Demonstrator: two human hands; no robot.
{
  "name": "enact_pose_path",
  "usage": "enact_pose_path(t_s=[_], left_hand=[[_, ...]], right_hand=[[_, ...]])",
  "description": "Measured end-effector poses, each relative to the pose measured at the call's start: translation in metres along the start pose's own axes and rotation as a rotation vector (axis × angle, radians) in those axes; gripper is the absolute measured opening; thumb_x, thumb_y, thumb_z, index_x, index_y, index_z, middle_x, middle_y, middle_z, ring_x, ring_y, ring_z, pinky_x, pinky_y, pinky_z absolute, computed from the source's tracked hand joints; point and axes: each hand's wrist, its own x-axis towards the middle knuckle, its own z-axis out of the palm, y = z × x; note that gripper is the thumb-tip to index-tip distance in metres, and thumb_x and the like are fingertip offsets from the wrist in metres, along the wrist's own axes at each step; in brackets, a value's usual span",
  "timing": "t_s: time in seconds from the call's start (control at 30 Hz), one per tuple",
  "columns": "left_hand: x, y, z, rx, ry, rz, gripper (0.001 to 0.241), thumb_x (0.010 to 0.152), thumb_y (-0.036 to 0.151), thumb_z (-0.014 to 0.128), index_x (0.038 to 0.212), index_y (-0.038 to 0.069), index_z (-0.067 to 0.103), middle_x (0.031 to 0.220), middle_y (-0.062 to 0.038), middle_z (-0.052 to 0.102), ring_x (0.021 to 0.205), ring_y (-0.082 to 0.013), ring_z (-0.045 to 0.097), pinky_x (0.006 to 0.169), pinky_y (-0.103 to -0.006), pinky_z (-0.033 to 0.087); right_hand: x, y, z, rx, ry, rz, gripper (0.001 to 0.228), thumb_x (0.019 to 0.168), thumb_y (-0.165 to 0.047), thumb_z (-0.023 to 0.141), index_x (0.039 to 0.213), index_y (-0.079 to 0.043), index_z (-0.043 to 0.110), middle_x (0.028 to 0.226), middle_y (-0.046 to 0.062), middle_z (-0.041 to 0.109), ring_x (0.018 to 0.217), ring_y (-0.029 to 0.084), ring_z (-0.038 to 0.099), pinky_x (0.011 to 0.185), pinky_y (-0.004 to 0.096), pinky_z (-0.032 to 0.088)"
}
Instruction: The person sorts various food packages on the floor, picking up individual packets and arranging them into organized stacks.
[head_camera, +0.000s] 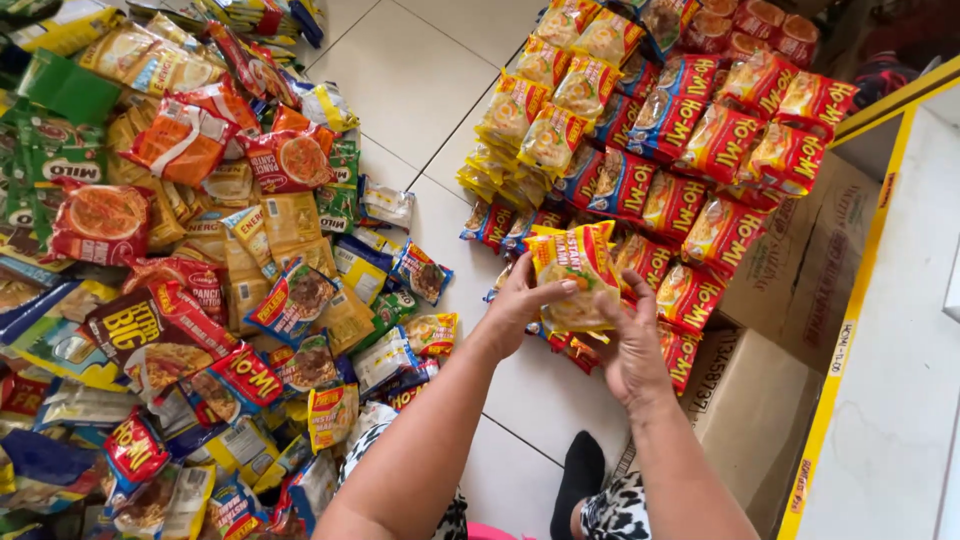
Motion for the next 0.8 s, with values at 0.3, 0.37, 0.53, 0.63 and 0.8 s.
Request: enact_pose_path(t_s=[0.3, 0.37, 0.53, 0.63, 0.8], left_hand=[[0.028, -0.079, -0.047, 0.399, -0.001, -0.253, 0.074, 0.090, 0.055, 0.071, 0.147, 0.011, 0.056, 0.142, -0.003, 0.054, 0.127, -0.0179, 0.054, 0.104, -0.0380, 0.048], [0.055, -0.084, -0.065, 0.411, 0.082, -0.296, 0.076, 0.092, 0.064, 0.064, 0.146, 0.011, 0.059, 0.142, -0.003, 0.055, 0.126, -0.0185, 0.054, 0.103, -0.0378, 0.047], [0.130, -0.120, -0.140, 0.265, 0.316, -0.385, 0.081, 0.086, 0.075, 0.057, 0.131, 0.009, 0.066, 0.132, -0.012, 0.071, 0.111, -0.0243, 0.062, 0.093, -0.0395, 0.049], [0.185, -0.160, -0.206, 0.728, 0.624, -0.270, 0.064, 0.075, 0.043, 0.076, 0.129, 0.010, 0.066, 0.117, -0.019, 0.076, 0.104, -0.0301, 0.074, 0.091, -0.0450, 0.060], [0.265, -0.226, -0.312, 1.025, 0.898, 0.013, 0.051, 0.086, 0.027, 0.078, 0.131, 0.006, 0.065, 0.128, -0.023, 0.059, 0.121, -0.0408, 0.057, 0.106, -0.0451, 0.046]], right_hand=[[0.021, 0.048, -0.032, 0.193, -0.126, 0.129, 0.065, 0.084, -0.020, 0.076, 0.143, -0.027, 0.051, 0.132, -0.002, 0.064, 0.120, 0.021, 0.062, 0.098, 0.048, 0.051], [0.035, 0.055, -0.035, 0.192, -0.090, 0.128, 0.063, 0.085, -0.018, 0.076, 0.142, -0.027, 0.052, 0.131, -0.003, 0.064, 0.121, 0.019, 0.062, 0.100, 0.047, 0.051], [0.064, 0.051, -0.040, 0.234, -0.023, 0.205, 0.058, 0.084, -0.020, 0.074, 0.139, -0.025, 0.057, 0.129, -0.002, 0.067, 0.120, 0.020, 0.063, 0.101, 0.048, 0.051], [0.075, 0.067, -0.070, 0.349, 0.115, 0.402, 0.056, 0.085, -0.027, 0.070, 0.140, -0.030, 0.056, 0.130, -0.003, 0.066, 0.121, 0.022, 0.062, 0.099, 0.053, 0.051], [0.102, 0.131, -0.173, 0.406, -0.193, 0.127, 0.081, 0.092, -0.040, 0.064, 0.165, -0.034, 0.030, 0.153, 0.011, 0.052, 0.129, 0.037, 0.053, 0.099, 0.059, 0.046]])
